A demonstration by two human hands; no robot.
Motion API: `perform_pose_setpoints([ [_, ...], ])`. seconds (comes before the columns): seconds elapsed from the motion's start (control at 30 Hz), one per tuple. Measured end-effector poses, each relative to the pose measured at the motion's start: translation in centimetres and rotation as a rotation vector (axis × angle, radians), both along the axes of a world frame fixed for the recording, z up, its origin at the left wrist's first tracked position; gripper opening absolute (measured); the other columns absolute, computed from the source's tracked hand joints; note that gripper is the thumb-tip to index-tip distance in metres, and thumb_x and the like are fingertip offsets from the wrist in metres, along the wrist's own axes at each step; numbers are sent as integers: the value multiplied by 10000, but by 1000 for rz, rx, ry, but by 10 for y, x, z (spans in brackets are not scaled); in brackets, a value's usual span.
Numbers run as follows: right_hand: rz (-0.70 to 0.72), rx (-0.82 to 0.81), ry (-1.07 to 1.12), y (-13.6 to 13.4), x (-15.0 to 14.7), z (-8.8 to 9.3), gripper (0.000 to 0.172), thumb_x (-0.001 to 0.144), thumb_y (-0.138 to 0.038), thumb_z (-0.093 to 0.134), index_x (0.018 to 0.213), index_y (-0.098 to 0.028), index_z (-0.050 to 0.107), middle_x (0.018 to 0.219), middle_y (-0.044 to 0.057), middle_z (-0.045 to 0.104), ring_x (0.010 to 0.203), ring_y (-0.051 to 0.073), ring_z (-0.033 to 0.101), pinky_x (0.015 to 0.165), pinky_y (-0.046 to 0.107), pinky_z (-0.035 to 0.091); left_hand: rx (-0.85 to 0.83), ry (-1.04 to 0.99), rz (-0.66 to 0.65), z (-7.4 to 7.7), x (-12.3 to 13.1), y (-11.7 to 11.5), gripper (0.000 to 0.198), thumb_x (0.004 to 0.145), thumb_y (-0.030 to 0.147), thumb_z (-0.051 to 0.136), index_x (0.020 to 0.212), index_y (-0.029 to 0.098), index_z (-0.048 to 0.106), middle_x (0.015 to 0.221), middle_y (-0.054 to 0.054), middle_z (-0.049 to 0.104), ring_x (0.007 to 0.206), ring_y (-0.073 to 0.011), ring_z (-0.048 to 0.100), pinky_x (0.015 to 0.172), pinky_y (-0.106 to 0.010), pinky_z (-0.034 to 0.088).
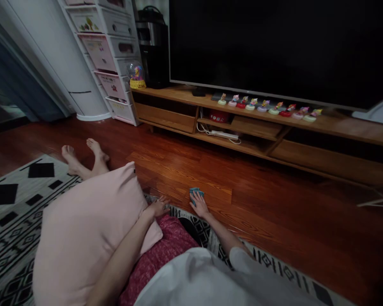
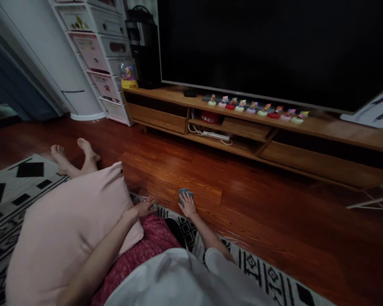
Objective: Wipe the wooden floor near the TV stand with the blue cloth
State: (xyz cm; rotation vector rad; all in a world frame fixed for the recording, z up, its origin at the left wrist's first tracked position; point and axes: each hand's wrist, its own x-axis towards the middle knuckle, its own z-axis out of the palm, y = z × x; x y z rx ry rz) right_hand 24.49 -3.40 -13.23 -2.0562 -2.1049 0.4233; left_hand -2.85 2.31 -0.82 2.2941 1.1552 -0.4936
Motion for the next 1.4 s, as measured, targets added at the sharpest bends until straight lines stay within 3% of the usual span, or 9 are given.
perform_pose_setpoints([
  [0.13,127,13,14,-66,11,-16,587,976,-417,360,1536,-321,215,1623,-24,145,1490,194,90,1181,421,176,-18,-21,16,-6,0,1,602,943,446,458,1489,220,341,1600,-125,233,1479,-298,136,1168,-524,197],
  [0.23,113,-2,12,-84,15,-16,588,983,-425,339,1542,-322,188,1625,-23,129,1491,192,83,1184,426,166,-27,-27,15,-10,0,2,615,945,461,454,1493,208,335,1597,-134,237,1481,-303,121,1171,-531,180],
  [0.33,34,-30,0,-54,16,-6,579,986,-413,327,1541,-294,211,1627,-1,123,1491,199,81,1183,423,156,-28,-19,4,-10,0,2,609,953,472,437,1494,213,332,1598,-132,237,1481,-301,126,1171,-529,186],
  [0.5,-153,-118,-34,35,19,21,584,993,-417,315,1544,-251,215,1630,29,109,1492,214,74,1180,416,146,-4,2,-11,-6,-1,2,612,957,477,430,1494,204,328,1602,-131,228,1478,-303,138,1166,-513,217],
  [0.6,-167,-126,-34,55,18,26,588,996,-437,291,1546,-248,206,1629,42,122,1490,225,84,1174,434,154,8,4,-12,-6,-2,2,592,953,471,442,1489,242,337,1600,-106,250,1477,-293,155,1158,-500,247],
  [0.97,66,8,-50,-80,18,-20,608,982,-461,318,1550,-312,160,1629,-9,107,1492,213,77,1180,442,164,-24,-22,-15,-10,-1,2,602,959,465,436,1486,189,340,1603,-145,216,1483,-294,121,1167,-513,206],
  [1.07,64,-4,-46,-55,23,-13,594,986,-461,309,1546,-312,180,1629,-12,111,1493,205,66,1179,428,167,-20,-15,-22,-8,-1,1,604,965,464,424,1489,178,331,1602,-154,212,1481,-303,128,1163,-529,203],
  [1.27,-108,-107,-42,49,14,18,599,995,-461,280,1549,-253,192,1629,31,117,1492,227,76,1175,446,153,4,-2,-31,-8,-1,2,588,956,453,438,1482,205,344,1596,-126,252,1481,-283,143,1165,-493,222],
  [1.4,-96,-121,-36,59,-2,22,601,995,-478,285,1546,-252,205,1627,38,135,1489,234,97,1171,446,164,9,-11,-28,-12,-2,4,587,950,465,443,1475,217,359,1596,-118,256,1475,-285,170,1166,-483,230],
])
